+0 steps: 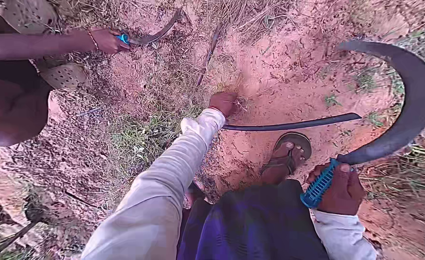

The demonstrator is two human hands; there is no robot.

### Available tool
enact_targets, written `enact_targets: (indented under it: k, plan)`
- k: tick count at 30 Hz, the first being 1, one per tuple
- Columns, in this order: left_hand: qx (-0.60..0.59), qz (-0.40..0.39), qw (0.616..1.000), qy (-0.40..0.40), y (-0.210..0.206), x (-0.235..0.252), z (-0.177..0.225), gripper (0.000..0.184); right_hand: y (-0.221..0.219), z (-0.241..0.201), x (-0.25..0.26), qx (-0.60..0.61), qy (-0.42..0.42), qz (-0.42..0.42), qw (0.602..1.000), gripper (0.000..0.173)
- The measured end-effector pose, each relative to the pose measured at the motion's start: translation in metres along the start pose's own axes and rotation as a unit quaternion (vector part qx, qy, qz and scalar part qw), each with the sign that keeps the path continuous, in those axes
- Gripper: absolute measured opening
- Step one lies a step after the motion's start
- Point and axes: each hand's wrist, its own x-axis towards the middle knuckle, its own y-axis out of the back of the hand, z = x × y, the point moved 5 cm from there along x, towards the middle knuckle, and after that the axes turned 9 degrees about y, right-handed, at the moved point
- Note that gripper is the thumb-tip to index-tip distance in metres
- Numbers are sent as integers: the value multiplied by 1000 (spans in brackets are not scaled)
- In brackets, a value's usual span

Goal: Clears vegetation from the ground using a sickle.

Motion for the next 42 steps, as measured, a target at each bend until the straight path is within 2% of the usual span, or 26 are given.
enact_targets:
  k: [1,3,4,6,7,8,9,10,11,12,13,14,15,16,17,18,20,22,24,27,30,32,34,39,42]
  plan:
    - [0,-10,1000,21,-25,-20,-29,38,1,-1,-3,-2,3,-2,1000,24]
    - [-53,-51,984,161,-67,-57,-112,41,0,-2,-6,-4,9,-4,1000,23]
    - [-98,-66,959,257,-85,-75,-163,45,-1,-2,-8,-5,14,-5,1000,23]
    - [-161,-49,886,433,-121,-113,-264,52,-3,-1,-14,-6,19,-12,1000,23]
    - [-155,-37,861,483,-132,-126,-299,54,-3,1,-16,-8,21,-15,1000,23]
    - [-121,-51,860,492,-134,-135,-314,54,-1,2,-18,-10,20,-17,1000,23]
    - [-89,-47,872,479,-123,-135,-310,55,-1,4,-18,-14,17,-17,1000,23]
    - [-47,-40,897,438,-105,-127,-289,55,-1,5,-19,-16,12,-14,1000,23]
    - [-5,-15,933,359,-84,-114,-255,48,-2,5,-20,-19,5,-13,1000,22]
    - [11,35,970,240,-65,-98,-213,37,-3,4,-19,-20,2,-10,1000,23]
    - [2,94,992,81,-50,-80,-166,26,-3,3,-17,-21,2,-9,1000,23]
    - [-12,123,989,-76,-37,-61,-120,23,-3,2,-15,-22,4,-9,1000,24]
    - [-12,130,969,-212,-23,-39,-76,25,-3,1,-12,-22,8,-10,1000,24]
    - [7,130,945,-299,-10,-15,-40,32,-4,0,-9,-22,10,-12,1000,24]
    - [38,123,940,-315,4,12,-12,43,-5,-2,-6,-22,11,-13,1000,24]
    - [58,120,951,-277,17,37,6,53,-6,-3,-3,-20,12,-16,1000,24]
    - [37,144,980,-135,39,75,21,77,-4,-3,1,-23,17,-21,999,23]
    - [-22,160,987,-16,44,94,24,85,0,1,4,-28,15,-28,999,23]
    - [-38,154,986,54,41,98,21,77,1,6,6,-31,-5,-25,999,24]
    - [-78,108,985,112,49,99,21,57,1,4,10,-15,-26,-5,1000,24]
    - [-55,46,989,126,70,94,27,58,1,-2,15,-4,-26,9,1000,25]
    - [-24,15,996,90,78,86,30,47,-2,-5,15,0,-27,13,1000,26]
    - [-5,9,998,67,69,76,32,43,-2,-3,13,1,-28,13,1000,26]
    - [-110,27,991,67,39,57,17,46,-2,3,4,-3,-21,0,1000,26]
    - [-180,44,981,60,28,43,-13,48,-2,3,0,8,-17,-1,1000,26]
